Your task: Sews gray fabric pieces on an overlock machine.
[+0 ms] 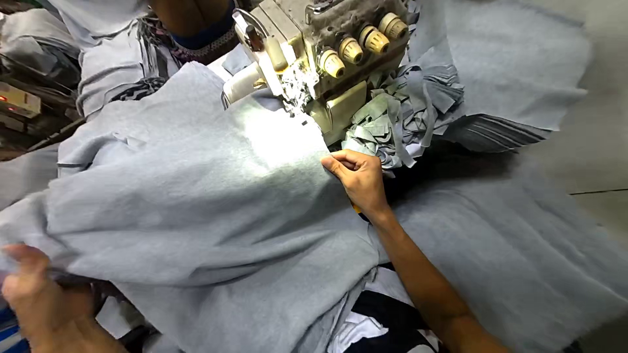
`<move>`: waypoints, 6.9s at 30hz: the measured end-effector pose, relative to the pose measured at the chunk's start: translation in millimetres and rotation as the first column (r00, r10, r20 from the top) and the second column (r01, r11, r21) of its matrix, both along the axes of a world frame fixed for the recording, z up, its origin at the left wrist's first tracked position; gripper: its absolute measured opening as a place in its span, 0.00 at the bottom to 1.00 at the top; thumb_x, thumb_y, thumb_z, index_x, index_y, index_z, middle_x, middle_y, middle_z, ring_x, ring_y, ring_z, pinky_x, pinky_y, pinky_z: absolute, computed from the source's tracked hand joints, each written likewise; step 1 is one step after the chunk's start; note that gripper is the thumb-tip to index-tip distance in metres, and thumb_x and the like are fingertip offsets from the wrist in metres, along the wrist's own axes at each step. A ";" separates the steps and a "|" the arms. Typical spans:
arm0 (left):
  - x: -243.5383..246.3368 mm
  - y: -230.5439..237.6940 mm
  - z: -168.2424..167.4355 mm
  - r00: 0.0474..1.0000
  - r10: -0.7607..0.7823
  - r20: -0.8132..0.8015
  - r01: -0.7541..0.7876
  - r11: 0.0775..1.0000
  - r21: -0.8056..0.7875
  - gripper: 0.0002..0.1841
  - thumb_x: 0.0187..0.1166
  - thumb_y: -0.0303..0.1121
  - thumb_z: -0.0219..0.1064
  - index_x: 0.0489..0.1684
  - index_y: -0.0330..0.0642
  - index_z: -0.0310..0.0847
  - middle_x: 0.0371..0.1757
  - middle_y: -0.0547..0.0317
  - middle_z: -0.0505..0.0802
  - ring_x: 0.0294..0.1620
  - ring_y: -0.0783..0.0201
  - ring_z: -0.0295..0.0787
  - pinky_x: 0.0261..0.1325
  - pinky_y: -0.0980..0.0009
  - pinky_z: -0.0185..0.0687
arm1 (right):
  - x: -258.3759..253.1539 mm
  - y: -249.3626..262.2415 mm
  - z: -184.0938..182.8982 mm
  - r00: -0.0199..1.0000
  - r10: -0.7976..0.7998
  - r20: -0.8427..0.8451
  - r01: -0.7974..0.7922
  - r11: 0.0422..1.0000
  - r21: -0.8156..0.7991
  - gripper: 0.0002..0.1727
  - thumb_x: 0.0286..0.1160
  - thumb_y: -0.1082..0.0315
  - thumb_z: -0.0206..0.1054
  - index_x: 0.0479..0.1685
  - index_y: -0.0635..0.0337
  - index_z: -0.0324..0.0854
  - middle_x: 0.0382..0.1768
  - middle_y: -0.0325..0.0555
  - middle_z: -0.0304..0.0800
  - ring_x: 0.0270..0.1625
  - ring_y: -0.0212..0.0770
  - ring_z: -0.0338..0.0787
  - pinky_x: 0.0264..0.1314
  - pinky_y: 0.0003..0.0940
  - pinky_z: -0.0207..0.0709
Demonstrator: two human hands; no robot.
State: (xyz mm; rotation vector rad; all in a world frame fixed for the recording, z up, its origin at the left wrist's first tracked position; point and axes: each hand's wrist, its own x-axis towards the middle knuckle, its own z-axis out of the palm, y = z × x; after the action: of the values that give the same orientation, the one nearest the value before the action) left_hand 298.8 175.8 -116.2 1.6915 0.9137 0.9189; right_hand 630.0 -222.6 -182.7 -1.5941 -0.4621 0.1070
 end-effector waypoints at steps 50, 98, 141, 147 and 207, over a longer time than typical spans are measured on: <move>-12.7 -204.8 -35.3 0.777 0.291 -0.558 -0.183 0.953 0.241 0.40 0.78 0.46 0.72 0.77 0.20 0.60 0.54 0.40 0.82 0.49 0.71 0.78 0.56 0.74 0.76 | -25.2 -40.1 -8.8 0.994 0.068 -0.084 -0.080 0.985 -0.153 0.07 0.73 0.65 0.78 0.42 0.58 0.93 0.35 0.37 0.96 0.35 0.26 0.93 0.41 0.25 0.89; -64.4 -165.4 -12.5 0.977 -0.043 -0.208 0.018 0.992 -0.122 0.09 0.87 0.29 0.54 0.46 0.49 0.81 0.36 0.83 0.95 0.41 0.84 0.92 0.52 0.79 0.89 | -28.8 -50.7 -20.6 0.998 0.014 -0.055 -0.020 0.993 -0.118 0.07 0.67 0.62 0.82 0.34 0.54 0.92 0.27 0.35 0.92 0.26 0.25 0.86 0.28 0.23 0.80; 95.6 -63.4 71.5 0.868 0.476 -0.143 -0.483 0.876 -0.014 0.09 0.92 0.27 0.48 0.56 0.41 0.74 0.44 0.71 0.84 0.45 0.82 0.82 0.59 0.81 0.79 | 25.2 -3.1 12.1 0.993 0.114 -0.025 -0.114 0.993 -0.003 0.10 0.78 0.57 0.74 0.38 0.54 0.88 0.21 0.38 0.84 0.15 0.31 0.76 0.14 0.23 0.69; 43.6 -36.8 60.8 0.745 0.398 -0.535 -0.108 0.864 0.492 0.33 0.89 0.58 0.53 0.69 0.33 0.79 0.60 0.39 0.88 0.58 0.51 0.86 0.65 0.47 0.79 | 31.0 -5.3 13.6 0.987 0.158 -0.036 -0.159 0.987 -0.024 0.11 0.80 0.56 0.73 0.38 0.54 0.88 0.20 0.39 0.84 0.15 0.32 0.77 0.14 0.25 0.69; 143.7 -206.8 -15.6 0.950 -0.059 -0.307 0.159 0.937 0.312 0.33 0.89 0.46 0.56 0.82 0.27 0.58 0.63 0.39 0.85 0.56 0.60 0.87 0.59 0.62 0.85 | 12.7 -27.2 11.9 0.775 0.452 -0.442 -0.383 0.892 0.240 0.06 0.80 0.69 0.70 0.43 0.63 0.88 0.34 0.43 0.90 0.35 0.30 0.88 0.41 0.27 0.85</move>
State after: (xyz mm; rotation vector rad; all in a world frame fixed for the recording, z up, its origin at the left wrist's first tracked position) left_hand 442.5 -31.0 -131.8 2.1941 0.8778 0.7904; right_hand 642.7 -249.8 -170.8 -1.2411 -0.4071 0.7914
